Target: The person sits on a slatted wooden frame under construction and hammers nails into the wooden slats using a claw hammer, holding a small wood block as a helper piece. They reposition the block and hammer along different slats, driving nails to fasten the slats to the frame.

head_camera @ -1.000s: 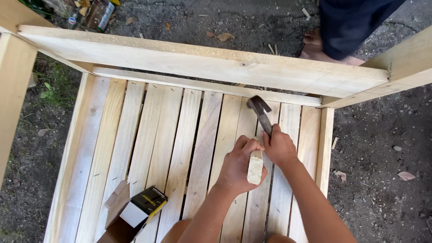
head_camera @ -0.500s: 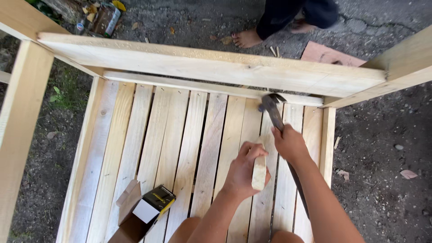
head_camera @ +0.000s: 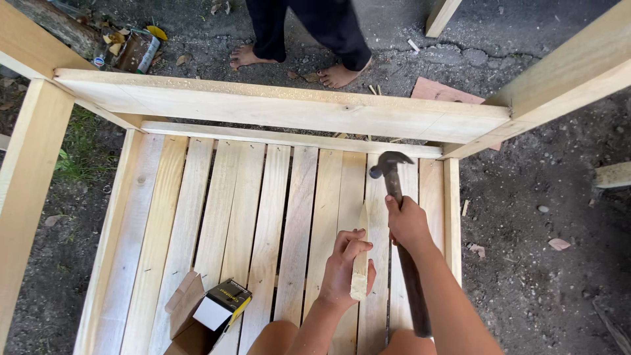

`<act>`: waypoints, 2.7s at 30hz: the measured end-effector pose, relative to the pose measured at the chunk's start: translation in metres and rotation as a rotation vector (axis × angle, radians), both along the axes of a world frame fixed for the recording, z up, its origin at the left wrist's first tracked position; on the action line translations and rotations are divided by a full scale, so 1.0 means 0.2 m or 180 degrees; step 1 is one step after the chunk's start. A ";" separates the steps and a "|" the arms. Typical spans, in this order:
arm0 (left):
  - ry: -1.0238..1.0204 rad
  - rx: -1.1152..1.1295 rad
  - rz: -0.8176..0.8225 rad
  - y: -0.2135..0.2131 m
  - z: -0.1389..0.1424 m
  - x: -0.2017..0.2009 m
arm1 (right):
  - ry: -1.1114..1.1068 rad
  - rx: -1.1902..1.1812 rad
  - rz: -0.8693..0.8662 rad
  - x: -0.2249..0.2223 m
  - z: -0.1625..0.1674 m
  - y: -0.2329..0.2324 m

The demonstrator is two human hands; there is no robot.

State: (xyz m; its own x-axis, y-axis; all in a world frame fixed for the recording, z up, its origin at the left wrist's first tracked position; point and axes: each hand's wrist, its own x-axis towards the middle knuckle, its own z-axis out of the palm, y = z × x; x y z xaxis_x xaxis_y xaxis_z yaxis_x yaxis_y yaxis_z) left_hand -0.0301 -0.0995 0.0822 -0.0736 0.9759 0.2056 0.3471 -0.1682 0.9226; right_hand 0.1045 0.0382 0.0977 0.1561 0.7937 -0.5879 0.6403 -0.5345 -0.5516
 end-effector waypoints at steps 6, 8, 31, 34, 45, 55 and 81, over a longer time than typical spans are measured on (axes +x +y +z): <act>0.0301 -0.0167 0.0088 0.14 0.08 -0.04 | -0.0549 0.1010 0.0958 -0.03 -0.08 0.02; 0.0324 -0.0229 0.0034 0.16 0.11 -0.04 | -0.0628 0.1027 0.1026 -0.10 -0.11 0.09; -0.0056 -0.0365 0.0014 0.12 0.18 0.00 | -0.0242 0.0352 -0.0152 0.15 -0.29 -0.09; -0.0035 0.0593 -0.0010 -0.05 0.18 0.01 | -0.0684 0.0923 0.0189 0.07 -0.39 -0.12; 0.0148 0.0473 0.0260 -0.04 0.06 -0.18 | -0.0857 0.0616 0.0088 -0.03 -0.40 -0.18; 0.0429 0.0430 0.0008 -0.14 0.07 -0.27 | -0.0879 0.0378 0.0054 -0.04 -0.42 -0.17; 0.0476 -0.0121 0.0176 -0.02 0.09 -0.23 | 0.1135 0.0032 -0.0589 0.08 0.19 -0.31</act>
